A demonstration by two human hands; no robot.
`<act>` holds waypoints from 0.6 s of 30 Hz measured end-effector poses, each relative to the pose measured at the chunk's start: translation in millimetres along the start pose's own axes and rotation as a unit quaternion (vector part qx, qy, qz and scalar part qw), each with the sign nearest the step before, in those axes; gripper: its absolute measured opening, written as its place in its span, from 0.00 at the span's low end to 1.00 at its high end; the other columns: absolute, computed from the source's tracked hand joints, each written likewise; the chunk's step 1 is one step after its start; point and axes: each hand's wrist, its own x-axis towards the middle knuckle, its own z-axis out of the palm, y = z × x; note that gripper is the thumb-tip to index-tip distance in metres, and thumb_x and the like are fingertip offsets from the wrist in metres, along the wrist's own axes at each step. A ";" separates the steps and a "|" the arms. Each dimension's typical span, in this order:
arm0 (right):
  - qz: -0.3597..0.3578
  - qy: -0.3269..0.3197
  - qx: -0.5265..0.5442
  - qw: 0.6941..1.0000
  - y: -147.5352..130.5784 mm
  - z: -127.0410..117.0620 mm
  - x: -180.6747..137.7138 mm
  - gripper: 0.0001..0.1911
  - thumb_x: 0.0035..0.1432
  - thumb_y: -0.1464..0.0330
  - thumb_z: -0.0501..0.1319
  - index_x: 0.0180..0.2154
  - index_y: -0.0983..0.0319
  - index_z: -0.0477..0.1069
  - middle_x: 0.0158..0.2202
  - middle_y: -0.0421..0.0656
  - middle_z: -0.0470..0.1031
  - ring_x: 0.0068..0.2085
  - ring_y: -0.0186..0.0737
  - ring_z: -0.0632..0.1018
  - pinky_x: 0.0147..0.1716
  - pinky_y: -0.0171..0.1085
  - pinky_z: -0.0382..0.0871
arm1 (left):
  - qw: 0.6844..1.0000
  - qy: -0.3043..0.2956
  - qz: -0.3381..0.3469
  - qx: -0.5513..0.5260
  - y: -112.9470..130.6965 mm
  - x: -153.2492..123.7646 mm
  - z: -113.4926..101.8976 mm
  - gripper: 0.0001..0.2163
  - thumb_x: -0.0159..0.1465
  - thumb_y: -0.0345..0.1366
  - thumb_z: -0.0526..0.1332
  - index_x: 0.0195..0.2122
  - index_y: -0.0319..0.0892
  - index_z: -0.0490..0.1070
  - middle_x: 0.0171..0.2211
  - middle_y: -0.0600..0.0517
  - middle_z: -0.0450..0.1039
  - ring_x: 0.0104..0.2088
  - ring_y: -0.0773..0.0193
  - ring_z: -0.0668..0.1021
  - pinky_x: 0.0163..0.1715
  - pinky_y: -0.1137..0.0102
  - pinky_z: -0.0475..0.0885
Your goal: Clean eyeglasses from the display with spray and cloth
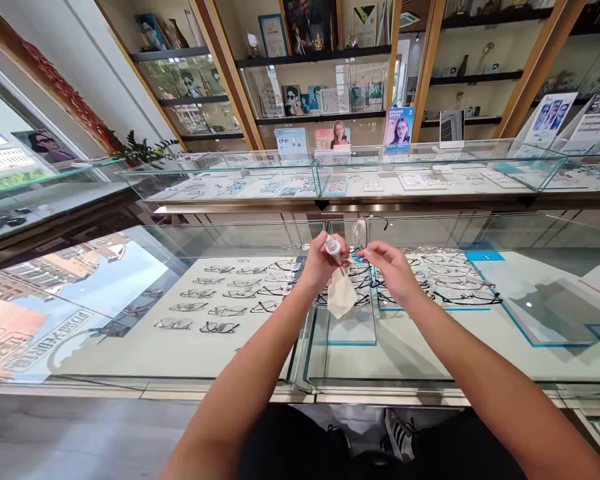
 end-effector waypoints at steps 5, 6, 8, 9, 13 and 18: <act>-0.003 -0.016 0.002 1.000 3.7 5.5 -3.7 0.23 0.52 0.44 0.78 0.32 0.56 0.81 0.35 0.41 0.83 0.42 0.44 0.78 0.52 0.44 0.71 | 0.971 0.070 0.113 0.199 -9.4 4.2 -9.3 0.29 0.66 0.68 0.61 0.27 0.45 0.72 0.29 0.51 0.66 0.29 0.61 0.67 0.31 0.65 0.64; -0.006 -0.019 0.003 1.000 4.2 5.9 -3.9 0.23 0.52 0.44 0.78 0.32 0.56 0.81 0.35 0.41 0.83 0.42 0.44 0.78 0.52 0.44 0.71 | 0.961 0.072 0.126 0.237 -9.9 4.5 -10.1 0.29 0.67 0.68 0.60 0.27 0.45 0.71 0.28 0.52 0.66 0.29 0.61 0.67 0.32 0.64 0.64; -0.008 -0.025 0.004 1.000 4.4 6.7 -4.4 0.23 0.52 0.44 0.78 0.32 0.56 0.81 0.35 0.41 0.83 0.43 0.44 0.79 0.52 0.44 0.71 | 0.941 0.072 0.148 0.297 -10.2 4.5 -10.1 0.29 0.68 0.68 0.59 0.27 0.46 0.70 0.28 0.52 0.66 0.30 0.60 0.67 0.33 0.63 0.63; -0.009 -0.027 0.004 1.000 4.0 7.2 -4.7 0.23 0.53 0.45 0.78 0.32 0.56 0.81 0.35 0.41 0.83 0.43 0.44 0.79 0.52 0.44 0.72 | 0.933 0.074 0.156 0.315 -10.2 4.3 -9.6 0.29 0.68 0.68 0.60 0.28 0.46 0.69 0.28 0.53 0.66 0.30 0.61 0.67 0.34 0.63 0.63; -0.017 -0.029 0.010 0.999 0.5 8.4 -5.6 0.22 0.53 0.45 0.78 0.32 0.56 0.81 0.36 0.41 0.84 0.43 0.44 0.79 0.52 0.44 0.72 | 0.925 0.085 0.167 0.331 -9.1 3.1 -6.3 0.29 0.70 0.68 0.58 0.29 0.46 0.68 0.29 0.53 0.67 0.31 0.60 0.68 0.35 0.63 0.64; -0.017 -0.015 0.051 0.998 -6.2 3.1 -2.0 0.22 0.51 0.46 0.79 0.33 0.55 0.82 0.37 0.40 0.85 0.41 0.41 0.78 0.50 0.41 0.72 | 0.918 0.061 0.180 0.349 -3.2 0.2 -3.7 0.30 0.70 0.71 0.55 0.31 0.46 0.68 0.30 0.52 0.68 0.33 0.58 0.70 0.37 0.62 0.67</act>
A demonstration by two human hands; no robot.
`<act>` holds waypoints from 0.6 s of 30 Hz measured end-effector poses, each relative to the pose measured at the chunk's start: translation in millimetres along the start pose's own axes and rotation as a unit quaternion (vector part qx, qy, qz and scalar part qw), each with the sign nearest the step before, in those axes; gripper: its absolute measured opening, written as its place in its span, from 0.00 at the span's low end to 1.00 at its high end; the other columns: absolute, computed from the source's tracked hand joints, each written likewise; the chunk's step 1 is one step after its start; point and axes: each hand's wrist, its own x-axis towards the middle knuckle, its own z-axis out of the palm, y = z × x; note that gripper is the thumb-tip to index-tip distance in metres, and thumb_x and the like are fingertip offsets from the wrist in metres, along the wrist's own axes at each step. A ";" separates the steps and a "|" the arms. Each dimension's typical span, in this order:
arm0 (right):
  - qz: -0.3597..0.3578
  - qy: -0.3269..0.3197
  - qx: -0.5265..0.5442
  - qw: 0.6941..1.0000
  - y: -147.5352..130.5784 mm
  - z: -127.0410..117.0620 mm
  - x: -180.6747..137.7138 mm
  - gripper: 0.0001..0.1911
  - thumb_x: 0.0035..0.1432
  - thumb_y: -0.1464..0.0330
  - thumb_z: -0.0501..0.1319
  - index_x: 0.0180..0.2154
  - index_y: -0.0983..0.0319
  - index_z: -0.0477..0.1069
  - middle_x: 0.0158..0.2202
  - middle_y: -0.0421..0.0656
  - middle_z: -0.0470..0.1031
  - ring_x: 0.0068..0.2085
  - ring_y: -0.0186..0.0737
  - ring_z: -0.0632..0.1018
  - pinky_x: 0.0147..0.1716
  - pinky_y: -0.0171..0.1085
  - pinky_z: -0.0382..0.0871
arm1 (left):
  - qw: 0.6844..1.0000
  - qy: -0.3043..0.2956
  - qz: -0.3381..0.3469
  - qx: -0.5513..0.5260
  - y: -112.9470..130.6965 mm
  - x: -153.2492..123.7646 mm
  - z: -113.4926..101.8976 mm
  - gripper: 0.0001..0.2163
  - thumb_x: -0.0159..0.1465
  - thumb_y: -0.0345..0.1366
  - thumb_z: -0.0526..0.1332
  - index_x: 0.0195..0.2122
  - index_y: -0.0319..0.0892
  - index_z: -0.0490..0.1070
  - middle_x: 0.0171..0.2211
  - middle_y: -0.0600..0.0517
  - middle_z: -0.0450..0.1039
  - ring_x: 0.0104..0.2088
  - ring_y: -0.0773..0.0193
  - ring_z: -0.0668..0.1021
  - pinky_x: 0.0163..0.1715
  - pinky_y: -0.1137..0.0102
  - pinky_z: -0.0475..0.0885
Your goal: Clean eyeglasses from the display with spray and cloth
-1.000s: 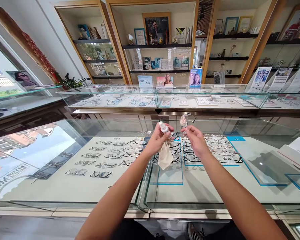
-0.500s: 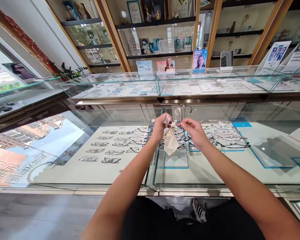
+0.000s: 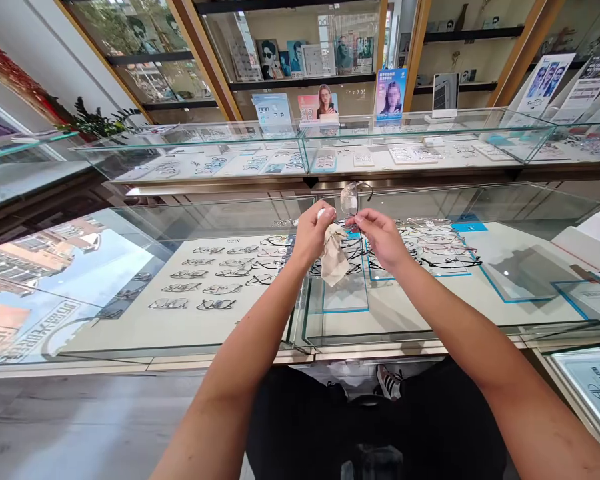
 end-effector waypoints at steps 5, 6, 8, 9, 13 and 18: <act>-0.022 0.018 0.012 1.000 -7.3 -8.2 6.3 0.20 0.51 0.46 0.80 0.33 0.54 0.82 0.38 0.38 0.84 0.40 0.39 0.77 0.47 0.40 0.72 | 0.992 -0.054 0.075 0.086 6.1 -6.1 3.0 0.28 0.71 0.68 0.58 0.34 0.46 0.71 0.31 0.51 0.72 0.35 0.56 0.72 0.39 0.60 0.67; -0.024 0.019 0.004 1.000 -7.9 -9.0 7.0 0.20 0.52 0.46 0.79 0.33 0.53 0.81 0.38 0.38 0.84 0.39 0.39 0.77 0.47 0.40 0.73 | 0.987 -0.067 0.092 0.112 6.9 -7.3 4.8 0.27 0.71 0.67 0.59 0.34 0.46 0.71 0.31 0.50 0.73 0.35 0.55 0.73 0.40 0.59 0.67; -0.026 0.019 -0.004 0.999 -8.3 -9.5 7.8 0.20 0.52 0.46 0.79 0.33 0.53 0.81 0.38 0.38 0.84 0.39 0.39 0.76 0.46 0.40 0.73 | 0.979 -0.078 0.116 0.145 7.6 -8.2 7.4 0.26 0.71 0.67 0.59 0.35 0.47 0.72 0.32 0.49 0.75 0.37 0.53 0.74 0.41 0.58 0.67; -0.027 0.019 -0.003 0.999 -8.4 -9.5 8.0 0.20 0.53 0.46 0.79 0.33 0.53 0.81 0.38 0.38 0.84 0.39 0.39 0.76 0.46 0.40 0.73 | 0.979 -0.077 0.119 0.148 7.1 -7.3 7.3 0.26 0.71 0.67 0.58 0.35 0.47 0.71 0.32 0.49 0.75 0.37 0.53 0.74 0.41 0.58 0.68; -0.023 0.010 0.029 0.999 -9.9 -10.2 8.8 0.20 0.52 0.47 0.79 0.33 0.54 0.81 0.39 0.38 0.84 0.38 0.37 0.76 0.44 0.39 0.73 | 0.990 0.008 0.081 0.113 -5.6 8.1 -14.4 0.30 0.70 0.71 0.55 0.36 0.47 0.70 0.32 0.50 0.72 0.36 0.55 0.75 0.40 0.60 0.69; -0.005 0.018 0.045 0.999 -9.8 -15.6 12.5 0.21 0.51 0.48 0.80 0.34 0.54 0.78 0.40 0.39 0.83 0.41 0.39 0.79 0.44 0.39 0.75 | 0.959 0.232 -0.010 0.159 -50.9 31.7 -94.5 0.21 0.69 0.61 0.62 0.38 0.48 0.65 0.33 0.53 0.66 0.38 0.55 0.75 0.47 0.56 0.72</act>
